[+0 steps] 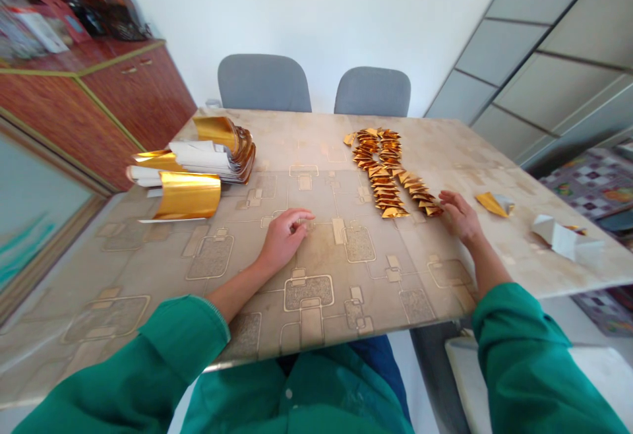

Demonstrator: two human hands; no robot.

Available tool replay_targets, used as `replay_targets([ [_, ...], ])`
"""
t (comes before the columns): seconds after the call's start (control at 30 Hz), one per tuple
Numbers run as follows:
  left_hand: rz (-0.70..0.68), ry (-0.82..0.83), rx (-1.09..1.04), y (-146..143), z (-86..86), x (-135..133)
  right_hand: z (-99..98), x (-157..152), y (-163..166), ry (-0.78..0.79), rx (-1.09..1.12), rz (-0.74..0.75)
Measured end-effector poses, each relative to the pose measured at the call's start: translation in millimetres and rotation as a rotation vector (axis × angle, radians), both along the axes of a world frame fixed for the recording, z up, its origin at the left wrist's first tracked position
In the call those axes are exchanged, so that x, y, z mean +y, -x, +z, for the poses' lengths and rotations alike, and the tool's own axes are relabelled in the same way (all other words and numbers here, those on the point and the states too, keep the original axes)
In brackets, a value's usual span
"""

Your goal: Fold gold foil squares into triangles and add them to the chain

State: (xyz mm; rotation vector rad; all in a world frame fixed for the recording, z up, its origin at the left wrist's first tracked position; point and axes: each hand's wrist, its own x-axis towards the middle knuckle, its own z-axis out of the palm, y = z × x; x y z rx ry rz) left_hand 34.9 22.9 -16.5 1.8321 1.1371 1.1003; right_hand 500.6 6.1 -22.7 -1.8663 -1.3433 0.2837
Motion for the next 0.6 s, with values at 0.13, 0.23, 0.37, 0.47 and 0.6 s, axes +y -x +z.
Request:
replay_targets([
  [0.13, 0.004, 0.022, -0.031, 0.6, 0.9, -1.2, 2.3, 25.3, 4.9, 0.013, 0.081, 0.033],
  [0.23, 0.002, 0.036, -0.036, 0.7, 2.6, -2.4, 1.1, 28.7, 16.7, 0.024, 0.072, 0.011],
  [0.37, -0.006, 0.036, -0.012, -0.6, 3.8, -2.3, -3.1, 25.9, 23.5, -0.033, -0.061, -0.031],
  [0.47, -0.002, 0.037, -0.009, -1.3, 3.0, -1.5, -5.2, 32.8, 14.8, -0.082, -0.142, -0.069],
  [0.6, 0.002, 0.049, -0.004, -0.2, 1.9, -1.1, -9.7, 46.5, 4.6, -0.073, -0.12, -0.042],
])
